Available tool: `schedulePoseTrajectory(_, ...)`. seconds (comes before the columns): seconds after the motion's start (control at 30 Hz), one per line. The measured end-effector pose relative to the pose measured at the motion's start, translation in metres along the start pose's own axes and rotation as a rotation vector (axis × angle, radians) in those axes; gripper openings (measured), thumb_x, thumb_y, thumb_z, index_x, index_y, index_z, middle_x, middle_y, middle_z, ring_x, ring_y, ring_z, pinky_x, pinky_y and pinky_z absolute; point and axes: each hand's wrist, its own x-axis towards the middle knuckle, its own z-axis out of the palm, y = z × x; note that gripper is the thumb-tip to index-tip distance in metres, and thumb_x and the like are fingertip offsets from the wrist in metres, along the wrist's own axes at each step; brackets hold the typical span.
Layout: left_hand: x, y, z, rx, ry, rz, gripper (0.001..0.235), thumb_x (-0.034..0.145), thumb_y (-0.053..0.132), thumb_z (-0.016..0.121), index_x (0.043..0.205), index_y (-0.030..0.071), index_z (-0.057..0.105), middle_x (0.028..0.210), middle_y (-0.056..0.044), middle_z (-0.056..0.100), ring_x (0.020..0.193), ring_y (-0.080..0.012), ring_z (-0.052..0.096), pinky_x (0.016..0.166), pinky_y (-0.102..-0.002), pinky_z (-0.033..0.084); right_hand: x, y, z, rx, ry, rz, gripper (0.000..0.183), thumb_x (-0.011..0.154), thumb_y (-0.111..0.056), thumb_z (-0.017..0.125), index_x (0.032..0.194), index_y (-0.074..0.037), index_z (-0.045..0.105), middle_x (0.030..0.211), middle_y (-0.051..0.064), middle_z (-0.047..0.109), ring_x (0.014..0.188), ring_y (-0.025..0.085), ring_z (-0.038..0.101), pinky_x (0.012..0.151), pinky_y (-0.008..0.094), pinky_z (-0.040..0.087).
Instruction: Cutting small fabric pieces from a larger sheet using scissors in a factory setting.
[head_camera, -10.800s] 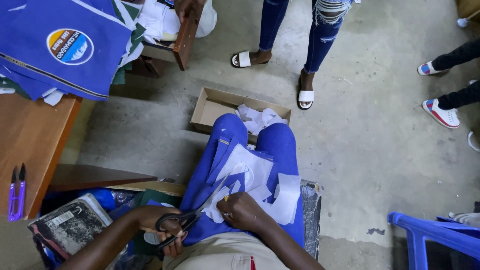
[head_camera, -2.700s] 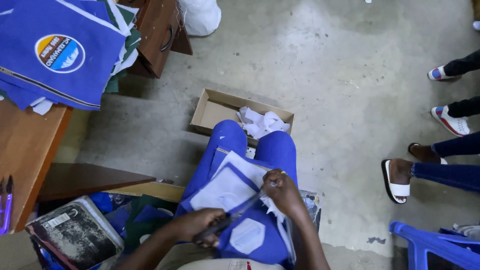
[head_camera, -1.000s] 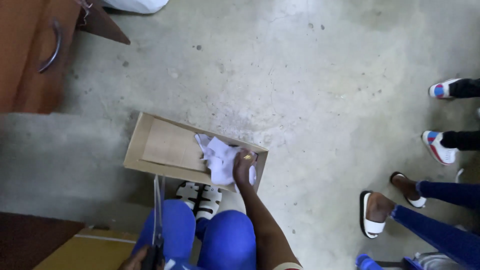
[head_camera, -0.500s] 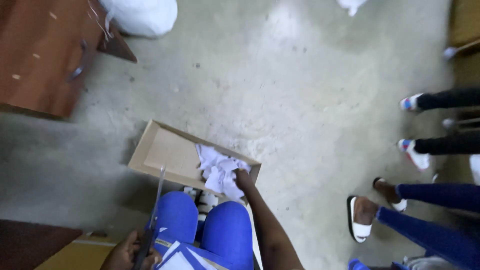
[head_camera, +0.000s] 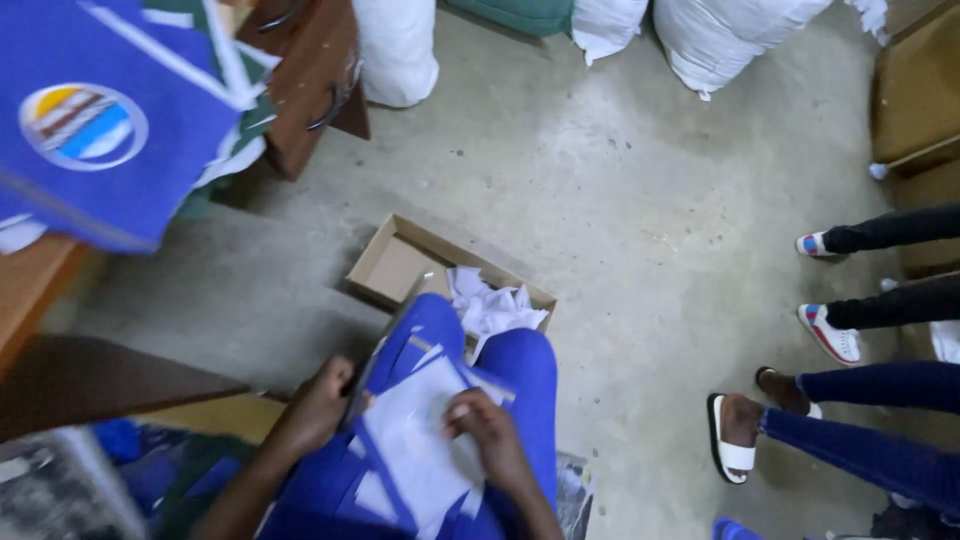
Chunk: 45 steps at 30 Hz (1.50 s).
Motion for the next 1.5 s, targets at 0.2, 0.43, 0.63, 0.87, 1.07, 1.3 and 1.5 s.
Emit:
schedulePoseTrajectory(0.2, 0.001, -0.003, 0.005, -0.097, -0.165, 0.053, 0.035, 0.083, 0.023, 0.085, 0.095, 0.018, 0.052, 0.087, 0.001, 0.062, 0.082, -0.0128, 0.060, 0.072, -0.034, 0.048, -0.034, -0.023, 0.078, -0.333, -0.136, 0.254, 0.011, 0.105, -0.022, 0.057, 0.096, -0.015, 0.059, 0.085, 0.002, 0.070, 0.079, 0.015, 0.075, 0.075, 0.027, 0.054)
schedulePoseTrajectory(0.43, -0.018, 0.022, 0.036, -0.010, 0.036, 0.260, 0.035, 0.077, 0.027, 0.081, 0.094, 0.017, 0.052, 0.078, -0.004, 0.067, 0.071, -0.0230, 0.063, 0.067, -0.042, 0.047, -0.035, -0.020, 0.089, -0.446, -0.091, 0.246, 0.039, 0.106, -0.052, 0.045, 0.097, -0.016, 0.056, 0.087, 0.003, 0.071, 0.077, 0.016, 0.070, 0.075, 0.033, 0.054)
schedulePoseTrajectory(0.63, -0.062, 0.070, 0.029, 0.042, -0.186, 0.266, 0.029, 0.085, 0.021, 0.081, 0.088, 0.018, 0.053, 0.074, 0.000, 0.075, 0.064, -0.0132, 0.065, 0.060, -0.033, 0.047, -0.011, 0.033, 0.071, -0.043, -0.028, 0.392, 0.058, 0.107, -0.054, 0.037, 0.095, -0.008, 0.069, 0.083, 0.012, 0.073, 0.066, 0.022, 0.072, 0.062, 0.030, 0.057)
schedulePoseTrajectory(0.87, -0.106, 0.056, -0.027, 0.146, -0.407, 0.093, 0.029, 0.097, 0.035, 0.072, 0.120, 0.020, 0.063, 0.097, -0.001, 0.080, 0.083, -0.0154, 0.075, 0.080, -0.034, 0.060, -0.014, 0.042, 0.068, 0.040, 0.204, 0.489, 0.019, 0.105, -0.015, 0.056, 0.088, -0.007, 0.052, 0.070, 0.015, 0.064, 0.052, 0.023, 0.067, 0.049, 0.030, 0.054)
schedulePoseTrajectory(1.07, -0.196, 0.074, -0.090, 0.689, -0.737, -0.399, 0.035, 0.094, 0.055, 0.062, 0.125, 0.048, 0.077, 0.132, 0.016, 0.076, 0.121, -0.0041, 0.070, 0.109, -0.026, 0.050, -0.028, 0.025, 0.084, -0.048, 0.262, 0.421, 0.034, 0.112, -0.029, 0.052, 0.083, -0.015, 0.043, 0.062, 0.004, 0.052, 0.041, 0.018, 0.056, 0.041, 0.030, 0.046)
schedulePoseTrajectory(1.3, -0.135, -0.068, -0.037, 0.836, -0.499, -0.847, 0.036, 0.101, 0.057, 0.055, 0.126, 0.049, 0.080, 0.131, 0.015, 0.077, 0.124, -0.0059, 0.070, 0.122, -0.043, 0.039, -0.030, 0.053, 0.083, -0.442, 0.277, 0.296, 0.026, 0.108, -0.035, 0.051, 0.095, -0.015, 0.042, 0.070, -0.002, 0.042, 0.066, 0.015, 0.046, 0.063, 0.042, 0.038)
schedulePoseTrajectory(1.5, -0.136, -0.039, -0.016, -0.613, -0.983, -0.437, 0.023, 0.082, 0.004, 0.078, 0.101, -0.008, 0.074, 0.091, -0.020, 0.076, 0.083, -0.0282, 0.073, 0.076, -0.035, 0.056, -0.036, 0.047, 0.084, -0.479, 0.278, 0.272, 0.028, 0.109, -0.039, 0.046, 0.108, -0.011, 0.045, 0.080, 0.007, 0.055, 0.072, 0.024, 0.056, 0.064, 0.046, 0.041)
